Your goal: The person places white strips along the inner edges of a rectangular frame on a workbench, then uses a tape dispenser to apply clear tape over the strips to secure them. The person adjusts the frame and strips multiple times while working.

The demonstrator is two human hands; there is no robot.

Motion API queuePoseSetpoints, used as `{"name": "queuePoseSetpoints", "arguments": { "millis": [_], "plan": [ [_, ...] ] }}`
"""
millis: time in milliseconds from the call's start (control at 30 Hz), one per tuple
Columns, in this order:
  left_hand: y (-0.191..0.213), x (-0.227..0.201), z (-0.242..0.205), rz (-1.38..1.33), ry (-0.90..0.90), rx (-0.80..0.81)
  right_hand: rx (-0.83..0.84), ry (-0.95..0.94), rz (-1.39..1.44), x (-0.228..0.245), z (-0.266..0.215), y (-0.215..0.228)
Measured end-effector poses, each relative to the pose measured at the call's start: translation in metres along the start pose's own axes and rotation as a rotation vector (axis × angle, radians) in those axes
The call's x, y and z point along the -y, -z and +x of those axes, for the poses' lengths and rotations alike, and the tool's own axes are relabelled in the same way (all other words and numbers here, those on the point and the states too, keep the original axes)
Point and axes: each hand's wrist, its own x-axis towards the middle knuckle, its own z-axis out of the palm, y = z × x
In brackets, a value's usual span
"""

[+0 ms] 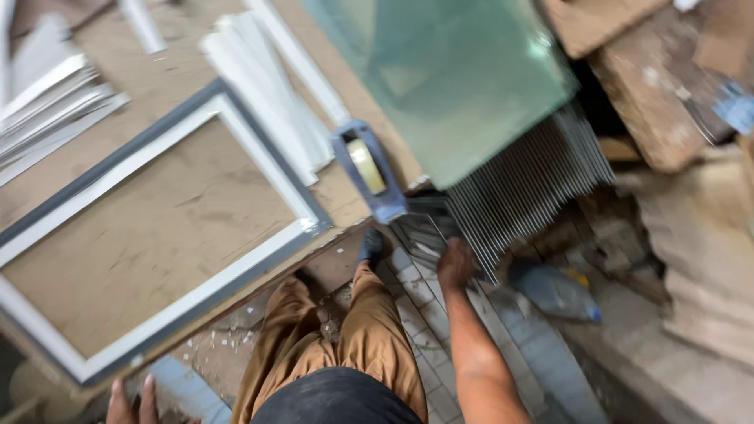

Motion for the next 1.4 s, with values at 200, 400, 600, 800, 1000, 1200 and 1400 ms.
{"name": "queuePoseSetpoints", "arguments": {
  "millis": [200,400,600,800,1000,1200,1400],
  "plan": [
    [0.032,-0.06,0.027,0.023,0.196,0.289,0.497,0.191,-0.024,0.048,-0.019,0.04],
    [0.009,-0.082,0.038,-0.128,0.358,0.285,0.419,0.919,0.338,0.18,-0.045,0.21],
    [-0.039,-0.071,-0.003,-0.828,0.986,-0.136,0.486,1.14,0.625,0.253,-0.014,0.391],
    [-0.023,-0.031,-0.028,-1.21,1.154,-0.419,0.586,0.832,1.186,0.258,0.055,0.444],
    [0.013,0.014,-0.002,-1.388,0.83,-0.56,0.446,0.177,1.287,0.302,0.087,0.35],
    [0.008,0.091,0.056,-0.976,0.993,-0.44,0.324,0.273,0.95,0.368,0.099,0.203],
    [-0.025,0.129,0.09,-0.546,0.758,-0.153,-0.219,0.733,0.139,0.371,0.094,0.173]
  ]
}}
